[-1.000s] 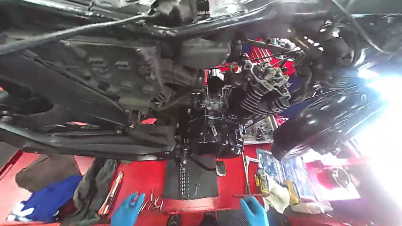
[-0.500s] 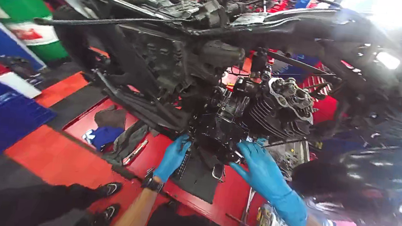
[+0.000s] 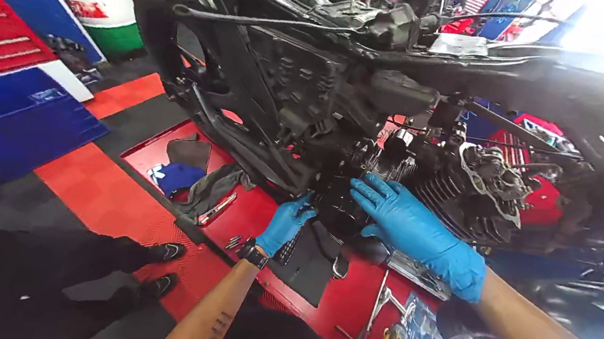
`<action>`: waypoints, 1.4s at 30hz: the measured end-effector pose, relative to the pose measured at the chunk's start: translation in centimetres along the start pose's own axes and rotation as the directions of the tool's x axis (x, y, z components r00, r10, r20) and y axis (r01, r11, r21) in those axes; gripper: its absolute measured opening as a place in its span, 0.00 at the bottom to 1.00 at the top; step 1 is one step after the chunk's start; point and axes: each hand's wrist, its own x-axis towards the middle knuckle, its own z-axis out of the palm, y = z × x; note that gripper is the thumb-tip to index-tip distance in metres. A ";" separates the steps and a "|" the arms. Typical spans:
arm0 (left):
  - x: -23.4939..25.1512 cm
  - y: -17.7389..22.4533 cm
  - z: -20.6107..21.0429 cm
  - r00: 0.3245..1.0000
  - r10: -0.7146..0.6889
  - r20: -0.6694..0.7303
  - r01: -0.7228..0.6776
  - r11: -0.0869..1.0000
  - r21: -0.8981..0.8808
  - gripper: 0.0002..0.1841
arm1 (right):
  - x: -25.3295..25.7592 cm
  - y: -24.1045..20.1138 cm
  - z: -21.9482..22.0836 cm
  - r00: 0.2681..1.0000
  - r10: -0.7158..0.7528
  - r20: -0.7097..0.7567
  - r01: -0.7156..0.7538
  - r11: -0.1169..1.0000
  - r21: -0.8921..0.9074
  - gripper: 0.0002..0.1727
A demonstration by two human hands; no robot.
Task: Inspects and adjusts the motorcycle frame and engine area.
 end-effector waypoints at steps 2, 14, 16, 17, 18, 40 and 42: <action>0.1 -0.5 0.0 1.000 0.008 0.016 -0.006 0.994 -0.107 0.31 | 0.3 0.4 -0.2 0.999 -0.033 0.005 0.033 0.999 -0.013 0.40; 0.3 -2.0 1.2 0.992 -0.119 0.039 0.121 0.838 -0.533 0.30 | 1.1 2.3 0.8 0.977 -0.158 -0.141 0.152 0.987 -0.055 0.28; 0.2 -1.8 1.5 0.992 -0.123 0.007 0.105 0.815 -0.570 0.28 | 1.1 2.4 1.1 0.975 -0.159 -0.158 0.151 0.986 -0.065 0.27; 0.2 -1.7 1.5 0.993 -0.121 -0.005 0.096 0.807 -0.583 0.27 | 0.9 2.5 1.5 0.973 -0.152 -0.174 0.143 0.988 -0.064 0.27; 0.2 -1.6 1.5 0.993 -0.119 -0.013 0.088 0.799 -0.595 0.26 | 0.7 2.7 1.9 0.971 -0.141 -0.193 0.132 0.990 -0.056 0.27; 0.2 -1.1 0.7 0.979 -0.167 0.118 0.205 0.813 -0.545 0.27 | -6.2 -12.5 14.2 0.285 0.844 0.454 0.063 -0.489 0.870 0.35; 0.5 -1.3 0.3 0.973 -0.165 0.161 0.226 0.820 -0.527 0.30 | -5.9 -11.3 14.2 0.310 0.822 0.477 0.117 -0.531 0.839 0.36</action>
